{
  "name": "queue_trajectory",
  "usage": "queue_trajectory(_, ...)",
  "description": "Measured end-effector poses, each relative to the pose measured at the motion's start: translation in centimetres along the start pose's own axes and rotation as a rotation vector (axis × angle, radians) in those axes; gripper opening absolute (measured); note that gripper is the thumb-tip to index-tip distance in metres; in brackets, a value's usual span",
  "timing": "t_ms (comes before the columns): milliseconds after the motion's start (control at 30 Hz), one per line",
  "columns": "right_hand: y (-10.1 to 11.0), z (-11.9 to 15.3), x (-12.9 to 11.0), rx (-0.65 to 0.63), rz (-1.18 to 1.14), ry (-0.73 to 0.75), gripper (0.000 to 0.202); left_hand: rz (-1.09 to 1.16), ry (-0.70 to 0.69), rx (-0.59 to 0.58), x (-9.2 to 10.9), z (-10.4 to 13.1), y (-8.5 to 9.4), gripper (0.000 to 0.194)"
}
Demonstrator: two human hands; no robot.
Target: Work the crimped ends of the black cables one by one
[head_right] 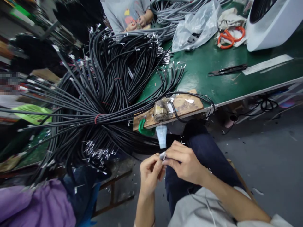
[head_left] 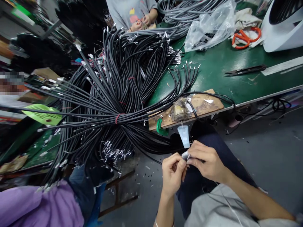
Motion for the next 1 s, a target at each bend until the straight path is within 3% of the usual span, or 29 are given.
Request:
queue_trajectory(67, -0.1, 0.0, -2.0, 0.027, 0.119, 0.131, 0.016, -0.006, 0.019, -0.017, 0.0, 0.0, 0.2, 0.032)
queue_trajectory(167, -1.5, 0.1, -1.4, -0.09, -0.13, 0.106, 0.025, 0.009, -0.052, -0.078, 1.2, -0.2, 0.2, 0.029)
queue_trajectory(233, -2.8, 0.3, 0.3, -0.181, -0.478, -0.036, 0.035, 0.012, -0.165, -0.139, 2.7, -0.1, -0.2, 0.032)
queue_trajectory(300, -4.4, 1.0, 2.5, -0.241, -0.778, -0.277, 0.039, -0.048, -0.271, -0.216, 4.0, 0.3, -1.1, 0.028)
queue_trajectory(367, -5.8, 1.9, 4.1, -0.283, -0.903, -0.518, 0.035, -0.133, -0.323, -0.294, 4.6, 0.8, -2.2, 0.022)
queue_trajectory(433, -5.9, 2.0, 4.6, -0.292, -0.847, -0.617, 0.03, -0.166, -0.343, -0.316, 4.7, 1.2, -2.9, 0.017)
queue_trajectory(533, -3.9, 0.3, 4.6, -0.215, -0.642, -0.578, 0.027, -0.151, -0.404, -0.167, 5.1, 1.3, -2.4, 0.014)
queue_trajectory(700, 2.7, -3.0, 5.3, 0.231, -0.308, -0.509, 0.041, -0.243, -0.59, 0.201, 6.4, 1.7, -0.6, 0.018)
queue_trajectory(767, 4.0, -4.2, 4.2, 0.284, -0.097, -0.422, 0.045, -0.294, -0.651, 0.293, 6.9, 2.0, -0.2, 0.022)
queue_trajectory(867, 2.6, -5.6, 3.5, 0.164, -0.081, -0.387, 0.045, -0.323, -0.698, 0.387, 7.1, 2.0, 0.0, 0.024)
queue_trajectory(1000, -0.2, -5.8, 4.1, 0.105, -0.524, -0.445, 0.05, -0.367, -0.728, 0.427, 7.2, 1.6, -0.8, 0.025)
Point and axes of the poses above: each hand's wrist, its own z-axis away from the middle knuckle, its own y-axis out of the back of the hand, x = y × z, the point moved 10 cm from there along -z, towards the middle knuckle
